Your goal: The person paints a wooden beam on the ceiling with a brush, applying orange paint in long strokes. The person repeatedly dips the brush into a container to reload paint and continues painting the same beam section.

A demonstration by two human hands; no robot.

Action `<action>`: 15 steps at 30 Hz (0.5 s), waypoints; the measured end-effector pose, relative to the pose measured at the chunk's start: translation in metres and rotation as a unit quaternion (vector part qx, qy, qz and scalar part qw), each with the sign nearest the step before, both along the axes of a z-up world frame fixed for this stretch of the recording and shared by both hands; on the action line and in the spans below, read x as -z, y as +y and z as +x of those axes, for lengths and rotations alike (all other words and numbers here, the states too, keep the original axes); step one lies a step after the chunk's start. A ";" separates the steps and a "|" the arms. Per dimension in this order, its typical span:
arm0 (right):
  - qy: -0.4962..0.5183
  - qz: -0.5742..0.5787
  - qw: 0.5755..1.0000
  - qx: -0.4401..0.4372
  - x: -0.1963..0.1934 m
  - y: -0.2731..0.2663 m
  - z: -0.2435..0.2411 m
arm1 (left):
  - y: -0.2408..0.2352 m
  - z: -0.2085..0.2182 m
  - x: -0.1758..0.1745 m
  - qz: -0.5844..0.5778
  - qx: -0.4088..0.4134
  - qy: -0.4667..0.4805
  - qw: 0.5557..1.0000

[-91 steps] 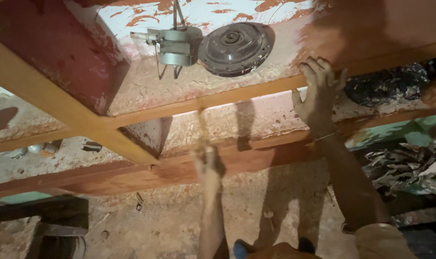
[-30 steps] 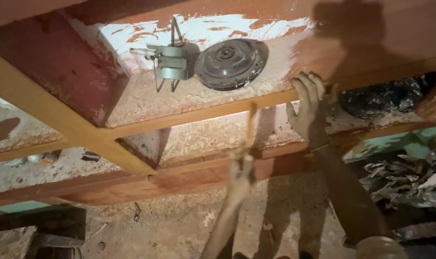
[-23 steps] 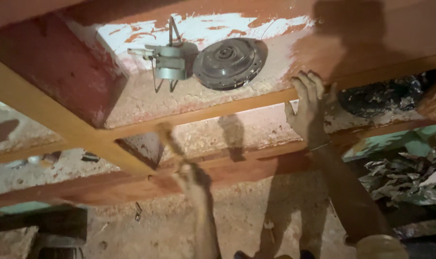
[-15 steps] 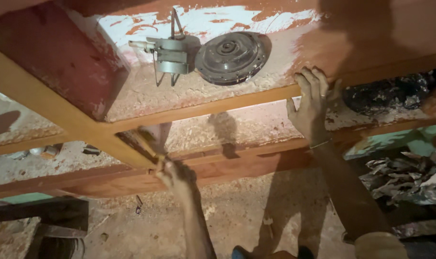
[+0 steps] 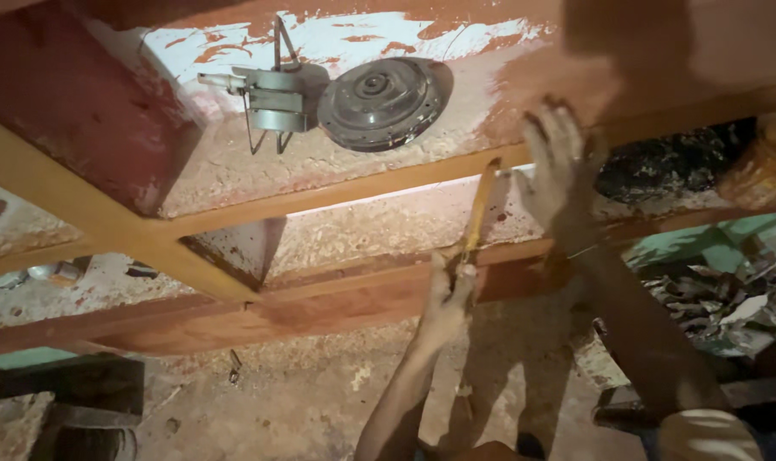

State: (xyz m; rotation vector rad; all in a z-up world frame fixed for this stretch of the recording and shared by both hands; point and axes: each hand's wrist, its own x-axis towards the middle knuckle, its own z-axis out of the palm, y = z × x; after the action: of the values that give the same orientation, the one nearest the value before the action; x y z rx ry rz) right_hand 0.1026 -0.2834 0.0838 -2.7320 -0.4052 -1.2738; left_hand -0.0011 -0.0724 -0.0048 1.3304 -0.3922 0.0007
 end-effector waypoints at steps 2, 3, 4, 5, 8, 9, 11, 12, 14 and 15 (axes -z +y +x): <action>-0.005 -0.009 1.000 0.010 -0.001 -0.015 0.000 | -0.007 0.002 -0.001 0.000 0.022 0.082 0.996; -0.014 0.002 1.000 -0.003 0.001 -0.016 -0.001 | -0.009 0.004 -0.002 -0.001 0.016 0.086 0.996; -0.026 0.012 0.999 -0.016 0.001 -0.017 0.000 | -0.010 0.007 -0.005 -0.003 0.009 0.087 0.996; -0.038 0.022 0.999 -0.030 0.001 -0.017 0.001 | -0.006 0.009 -0.008 -0.023 -0.013 0.103 0.994; -0.022 0.022 0.999 -0.013 0.003 -0.014 0.001 | 0.020 0.010 -0.019 -0.079 -0.081 0.145 0.983; -0.021 0.030 0.999 -0.017 0.004 -0.014 0.000 | 0.035 0.006 -0.021 -0.093 -0.108 0.152 0.978; -0.024 0.045 0.998 -0.027 0.003 -0.012 0.004 | 0.066 -0.006 -0.025 -0.119 -0.171 0.123 0.970; -0.035 0.042 0.998 -0.022 0.005 -0.010 0.004 | 0.079 -0.008 -0.026 -0.123 -0.212 0.120 0.962; -0.058 0.036 0.998 -0.012 0.009 -0.010 0.005 | 0.106 -0.012 -0.027 -0.161 -0.265 0.104 0.945; -0.054 0.041 0.998 -0.013 0.011 -0.010 0.007 | 0.119 -0.015 -0.027 -0.195 -0.277 0.090 0.937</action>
State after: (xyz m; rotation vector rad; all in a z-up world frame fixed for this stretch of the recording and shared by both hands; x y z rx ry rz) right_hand 0.1091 -0.2936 0.0733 -2.5906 -0.3862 -1.4022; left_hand -0.0161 0.0470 0.0223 0.9978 0.1467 0.4051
